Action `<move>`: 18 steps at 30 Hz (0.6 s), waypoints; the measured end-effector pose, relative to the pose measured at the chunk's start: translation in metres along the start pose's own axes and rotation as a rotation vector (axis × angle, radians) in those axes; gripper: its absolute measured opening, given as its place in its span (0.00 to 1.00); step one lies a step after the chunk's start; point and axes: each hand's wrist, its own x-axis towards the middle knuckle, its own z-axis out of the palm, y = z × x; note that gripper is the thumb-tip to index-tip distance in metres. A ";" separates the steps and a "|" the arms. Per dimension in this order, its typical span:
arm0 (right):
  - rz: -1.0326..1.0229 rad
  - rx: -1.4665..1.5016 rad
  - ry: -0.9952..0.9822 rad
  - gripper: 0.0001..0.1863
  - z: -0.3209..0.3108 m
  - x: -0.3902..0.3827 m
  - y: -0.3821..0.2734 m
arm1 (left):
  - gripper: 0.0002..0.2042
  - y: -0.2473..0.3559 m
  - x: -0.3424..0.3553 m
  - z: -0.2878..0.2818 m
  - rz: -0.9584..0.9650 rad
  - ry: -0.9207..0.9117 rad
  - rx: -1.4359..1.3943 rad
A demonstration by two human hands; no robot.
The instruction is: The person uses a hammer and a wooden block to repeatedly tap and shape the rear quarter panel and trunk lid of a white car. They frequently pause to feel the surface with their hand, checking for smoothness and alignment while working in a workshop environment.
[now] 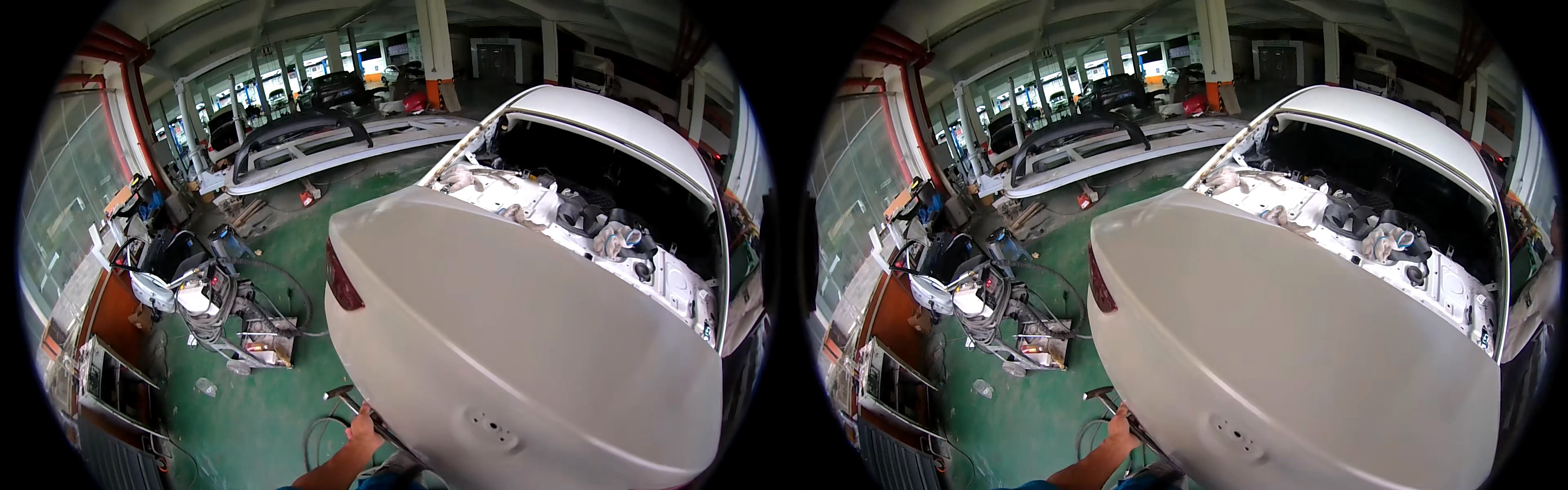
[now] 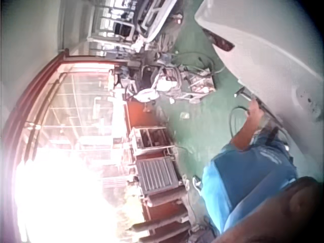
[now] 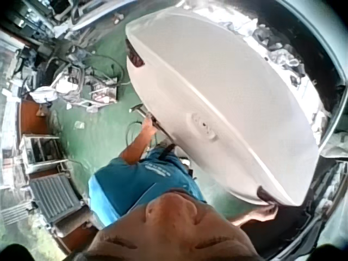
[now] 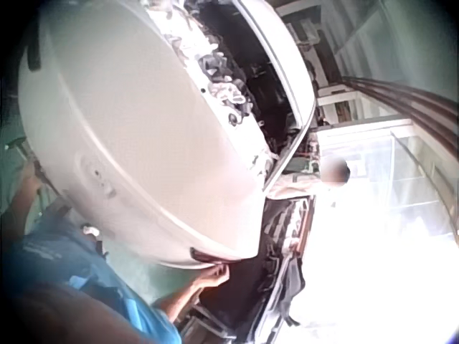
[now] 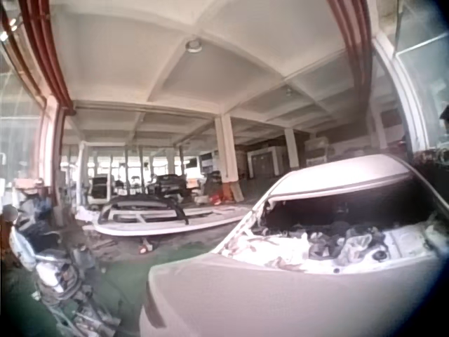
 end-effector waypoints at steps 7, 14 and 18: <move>-0.533 0.177 -0.612 0.17 -0.011 -0.017 -0.191 | 0.18 0.031 -0.046 0.008 0.202 -0.117 0.012; -0.571 0.514 -0.831 0.25 -0.031 0.029 -0.242 | 0.15 0.033 -0.062 -0.001 0.101 0.065 0.028; -1.017 0.285 -0.955 0.38 -0.032 0.043 -0.285 | 0.15 0.023 -0.043 -0.002 0.015 0.055 -0.053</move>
